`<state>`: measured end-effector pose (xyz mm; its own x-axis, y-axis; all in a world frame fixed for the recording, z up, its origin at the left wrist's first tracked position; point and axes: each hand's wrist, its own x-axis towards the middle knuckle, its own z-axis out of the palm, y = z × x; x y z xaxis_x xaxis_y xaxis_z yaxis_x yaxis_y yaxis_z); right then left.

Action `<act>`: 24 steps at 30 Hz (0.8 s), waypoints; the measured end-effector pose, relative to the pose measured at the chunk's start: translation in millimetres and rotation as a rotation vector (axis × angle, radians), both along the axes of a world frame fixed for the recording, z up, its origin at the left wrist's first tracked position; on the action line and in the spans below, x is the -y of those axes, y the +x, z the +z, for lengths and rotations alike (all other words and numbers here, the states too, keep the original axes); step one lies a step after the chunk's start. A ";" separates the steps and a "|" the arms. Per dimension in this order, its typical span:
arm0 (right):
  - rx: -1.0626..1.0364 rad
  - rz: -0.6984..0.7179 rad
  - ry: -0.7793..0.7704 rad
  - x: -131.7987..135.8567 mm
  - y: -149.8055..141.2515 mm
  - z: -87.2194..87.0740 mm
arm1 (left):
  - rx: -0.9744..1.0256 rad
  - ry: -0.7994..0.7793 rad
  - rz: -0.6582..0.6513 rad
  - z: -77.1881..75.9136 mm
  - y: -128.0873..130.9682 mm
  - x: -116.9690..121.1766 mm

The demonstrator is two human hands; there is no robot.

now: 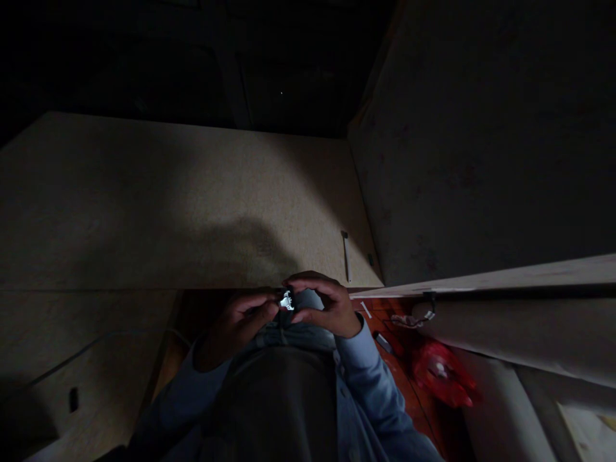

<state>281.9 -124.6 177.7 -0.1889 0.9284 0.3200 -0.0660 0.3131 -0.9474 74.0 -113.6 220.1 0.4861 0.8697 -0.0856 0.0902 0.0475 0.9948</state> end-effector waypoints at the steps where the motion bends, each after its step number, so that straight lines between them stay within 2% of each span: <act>1: -0.003 0.002 0.000 0.0 -0.6 0.7 | -0.001 -0.006 -0.002 0.0 -0.5 -0.2; 16: 0.064 -0.008 0.032 -5.6 -4.1 6.1 | -0.096 0.079 -0.021 -6.5 -7.3 -2.9; 24: 0.078 -0.035 -0.016 -7.9 -6.4 6.9 | -0.109 0.117 -0.024 -7.3 -7.2 -5.7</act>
<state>275.5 -116.7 184.7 -0.1805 0.9396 0.2906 0.0192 0.2988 -0.9541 66.8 -107.9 212.8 0.5001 0.8652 -0.0376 0.1975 -0.0717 0.9777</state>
